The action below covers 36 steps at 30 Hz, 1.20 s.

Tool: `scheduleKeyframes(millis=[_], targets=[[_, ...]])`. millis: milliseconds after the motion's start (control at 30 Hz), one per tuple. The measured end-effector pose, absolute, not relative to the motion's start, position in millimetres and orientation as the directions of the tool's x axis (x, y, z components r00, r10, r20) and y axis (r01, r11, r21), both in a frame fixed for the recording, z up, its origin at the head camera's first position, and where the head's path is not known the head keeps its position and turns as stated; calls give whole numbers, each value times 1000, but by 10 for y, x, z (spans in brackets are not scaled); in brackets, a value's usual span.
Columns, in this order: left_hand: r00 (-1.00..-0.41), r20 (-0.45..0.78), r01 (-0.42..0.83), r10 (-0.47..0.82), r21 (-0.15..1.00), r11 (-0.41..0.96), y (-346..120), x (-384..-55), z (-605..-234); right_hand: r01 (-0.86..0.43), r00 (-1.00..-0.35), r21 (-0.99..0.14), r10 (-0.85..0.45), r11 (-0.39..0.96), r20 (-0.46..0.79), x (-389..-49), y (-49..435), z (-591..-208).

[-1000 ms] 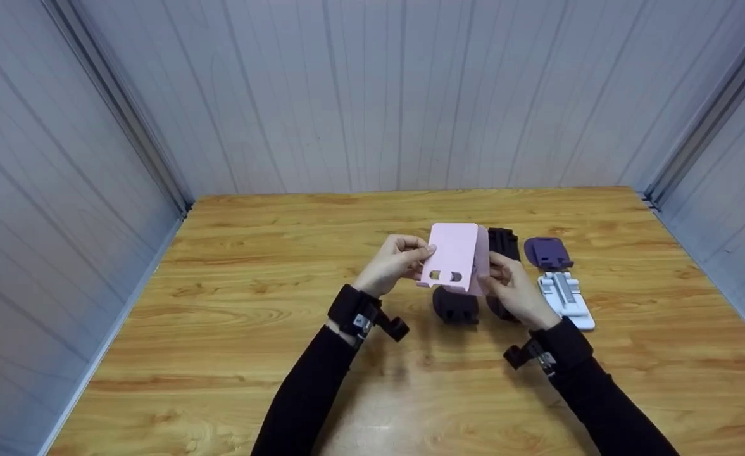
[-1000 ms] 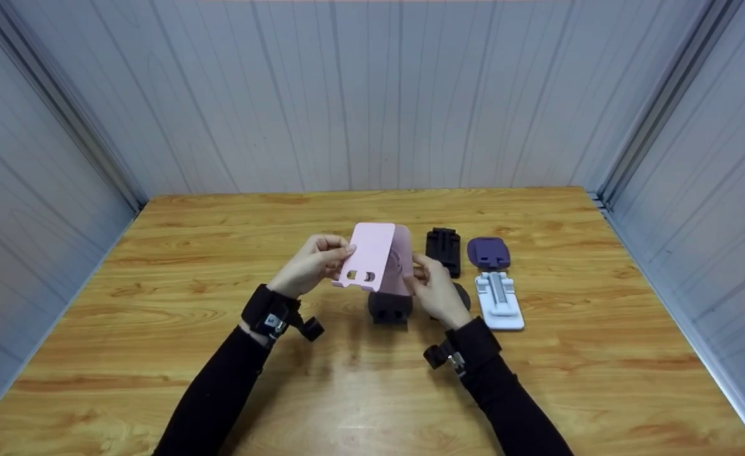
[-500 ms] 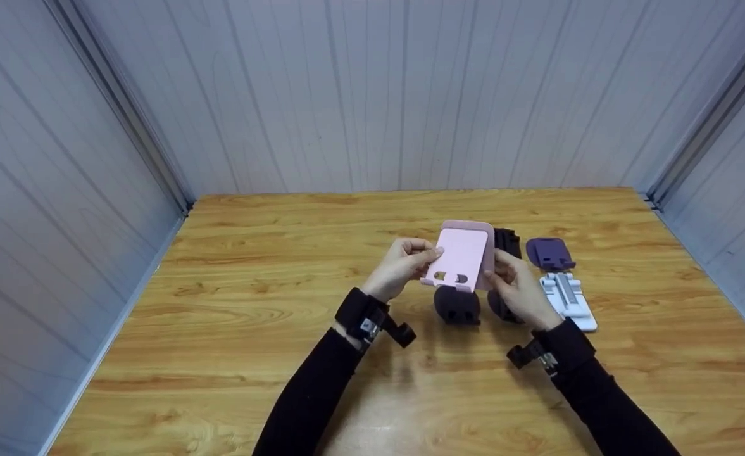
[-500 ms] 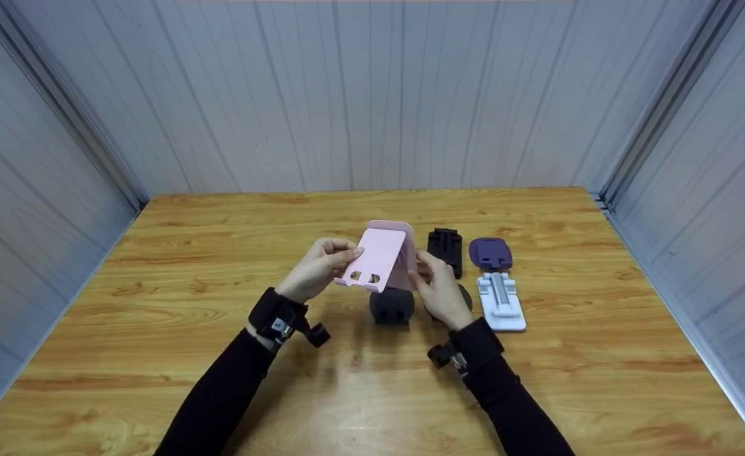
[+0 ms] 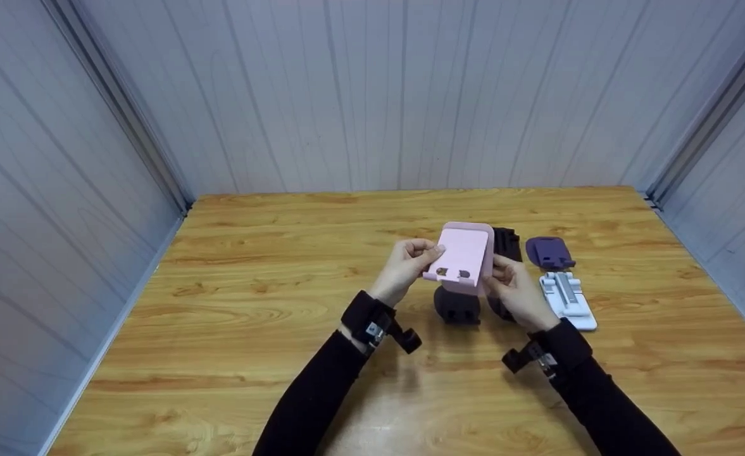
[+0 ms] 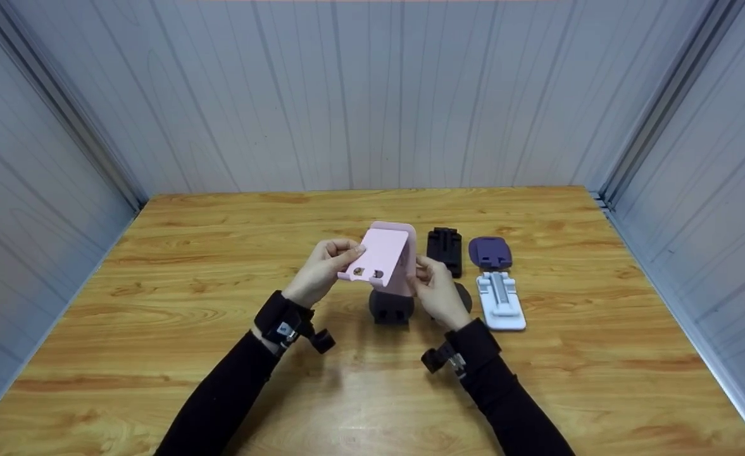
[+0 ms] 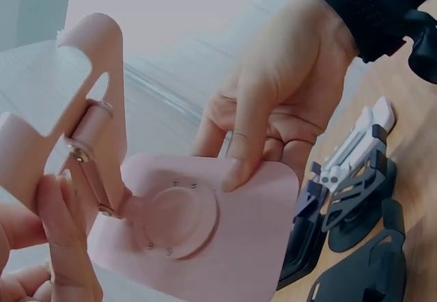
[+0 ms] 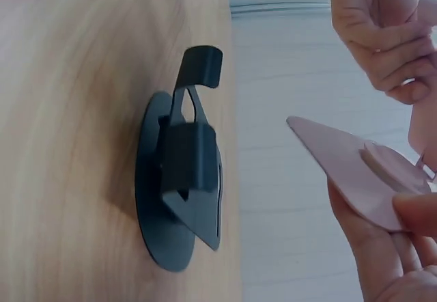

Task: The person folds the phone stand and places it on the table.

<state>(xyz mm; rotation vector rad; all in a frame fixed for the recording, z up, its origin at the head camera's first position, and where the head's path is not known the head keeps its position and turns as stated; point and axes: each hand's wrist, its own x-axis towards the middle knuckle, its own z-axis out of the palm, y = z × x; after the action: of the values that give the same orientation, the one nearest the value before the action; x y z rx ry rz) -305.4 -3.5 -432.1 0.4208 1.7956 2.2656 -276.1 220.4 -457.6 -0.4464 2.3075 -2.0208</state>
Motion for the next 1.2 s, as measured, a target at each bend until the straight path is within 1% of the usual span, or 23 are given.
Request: scheduleKeyframes(millis=[133,233,333,467,567,667,767,800,867,933,1033,1100,1200], targets=[[-947,111,52,302,979,-196,2,-3048,-4357,-108,-964,-994,-249,30,97,-2759,2184,-4581],[-955,138,98,263,982,-159,42,-3051,-4390,-31,-962,-998,-269,-61,47,-2747,2171,-4579],[-957,170,146,235,982,-118,73,-3051,-4424,35,-948,-989,-317,-145,13,-2732,2168,-4576],[-946,225,221,234,974,-46,77,-3064,-4468,120,-923,-967,-384,-224,-26,-2724,2182,-4571],[-933,270,291,237,955,60,46,-3084,-4481,160,-911,-954,-409,-253,-44,-2736,2190,-4573],[-916,314,360,249,918,169,2,-3102,-4476,164,-905,-955,-424,-248,-45,-2755,2195,-4585],[-907,328,389,264,894,225,-39,-3121,-4463,155,-905,-960,-422,-235,-43,-2766,2195,-4593],[-910,312,378,271,894,240,-53,-3128,-4457,154,-905,-960,-423,-235,-42,-2768,2194,-4594],[-923,240,315,301,919,235,-87,-3142,-4451,153,-906,-959,-422,-239,-39,-2771,2191,-4594],[-927,110,191,360,961,199,-120,-3153,-4442,152,-906,-957,-422,-246,-36,-2773,2191,-4594],[-884,-68,-1,463,990,143,-159,-3173,-4431,149,-906,-957,-422,-251,-30,-2775,2200,-4594],[-851,-125,-78,510,991,113,-171,-3184,-4420,151,-905,-955,-424,-256,-30,-2773,2207,-4588],[-838,-124,-97,532,992,78,-178,-3197,-4415,188,-900,-932,-434,-311,-37,-2766,2221,-4572]])
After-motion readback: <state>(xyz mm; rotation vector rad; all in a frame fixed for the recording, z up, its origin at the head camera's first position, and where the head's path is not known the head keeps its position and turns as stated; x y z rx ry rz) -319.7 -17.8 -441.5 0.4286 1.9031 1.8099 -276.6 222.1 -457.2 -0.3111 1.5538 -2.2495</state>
